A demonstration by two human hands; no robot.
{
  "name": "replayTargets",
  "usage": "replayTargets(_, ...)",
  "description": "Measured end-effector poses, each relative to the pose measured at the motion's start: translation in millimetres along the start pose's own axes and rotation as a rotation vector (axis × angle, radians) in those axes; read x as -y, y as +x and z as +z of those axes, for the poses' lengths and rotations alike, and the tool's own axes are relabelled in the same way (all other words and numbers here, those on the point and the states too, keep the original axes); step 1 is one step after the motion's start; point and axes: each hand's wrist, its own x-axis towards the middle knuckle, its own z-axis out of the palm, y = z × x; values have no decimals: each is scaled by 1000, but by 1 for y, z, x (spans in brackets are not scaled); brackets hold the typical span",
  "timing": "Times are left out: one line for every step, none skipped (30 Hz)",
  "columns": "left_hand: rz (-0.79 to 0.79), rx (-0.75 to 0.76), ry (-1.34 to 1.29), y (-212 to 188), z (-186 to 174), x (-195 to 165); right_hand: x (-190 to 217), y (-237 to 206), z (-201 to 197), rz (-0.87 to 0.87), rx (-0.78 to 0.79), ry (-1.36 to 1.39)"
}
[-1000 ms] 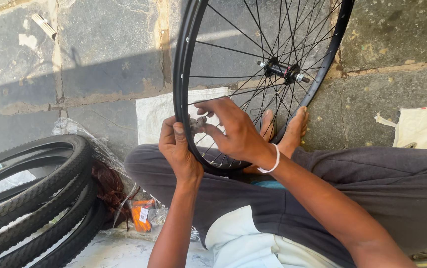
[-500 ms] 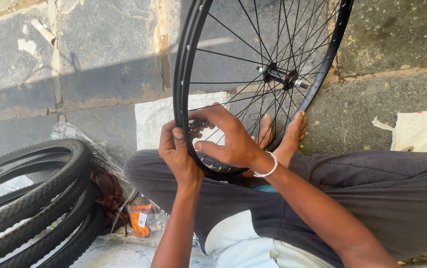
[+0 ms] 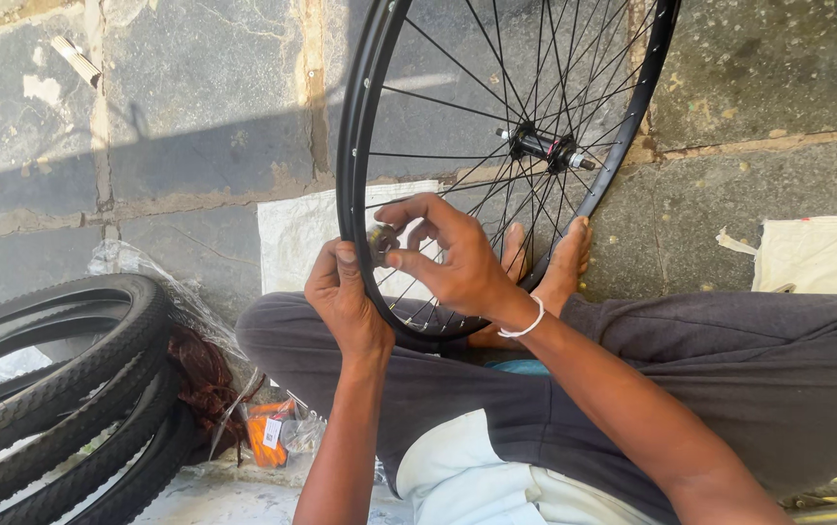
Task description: The person sits on the floor and inserts metal components into the rim of a bicycle wheel by hand.
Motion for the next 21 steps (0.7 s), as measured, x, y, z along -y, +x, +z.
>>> replayTargets(-5, -4, 11, 0, 2, -1, 1, 1, 1, -117, -23, -230)
replayTargets(-10, -11, 26, 0, 4, -4, 1, 2, 4, -232, -45, -455)
replayTargets(2, -3, 34, 0, 6, -6, 2, 2, 7, -344, -70, -682)
replayTargets(17, 7, 39, 0, 8, -8, 4, 2, 10, -309, -44, -614)
replayTargets(32, 16, 42, 0, 10, -11, 7, 0, 10, -274, -18, -548)
replayTargets(39, 15, 54, -1, 12, -13, 10, -2, 10, -228, 10, -480)
replayTargets(45, 8, 67, -2, 13, -16, 13, -5, 9, -229, 23, -429)
replayTargets(55, 1, 78, -2, 15, -19, 17, -7, 6, -233, 37, -379)
replayTargets(50, 15, 82, -1, 16, -22, 19, -7, 3, -238, 50, -333)
replayTargets(45, 29, 82, 0, 18, -26, 21, -7, 0, -261, 39, -391)
replayTargets(40, 38, 82, 1, 20, -31, 22, -6, -1, -283, 34, -447)
replayTargets(61, 41, 147, 6, 21, -35, 22, -5, -2, -312, 29, -499)
replayTargets(88, 41, 214, 14, 23, -41, 22, -5, -2, -239, -23, -508)
replayTargets(112, 41, 282, 20, 25, -45, 21, -6, -1, -165, -75, -515)
replayTargets(57, 66, 289, 25, 28, -49, 21, -8, -1, -85, -130, -524)
replayTargets(2, 95, 295, 30, 29, -51, 20, -12, 1, -197, -189, -579)
replayTargets(-45, 125, 298, 33, 30, -52, 20, -18, 2, -317, -246, -633)
replayTargets(-34, 126, 278, 33, 29, -51, 20, -25, 3, -436, -307, -685)
replayTargets(-39, 126, 261, 30, 28, -49, 20, -30, 2, -415, -354, -735)
replayTargets(-48, 122, 247, 22, 24, -45, 21, -37, 0, -389, -398, -785)
replayTargets(-38, 118, 228, 11, 20, -38, 20, -42, -1, -361, -448, -834)
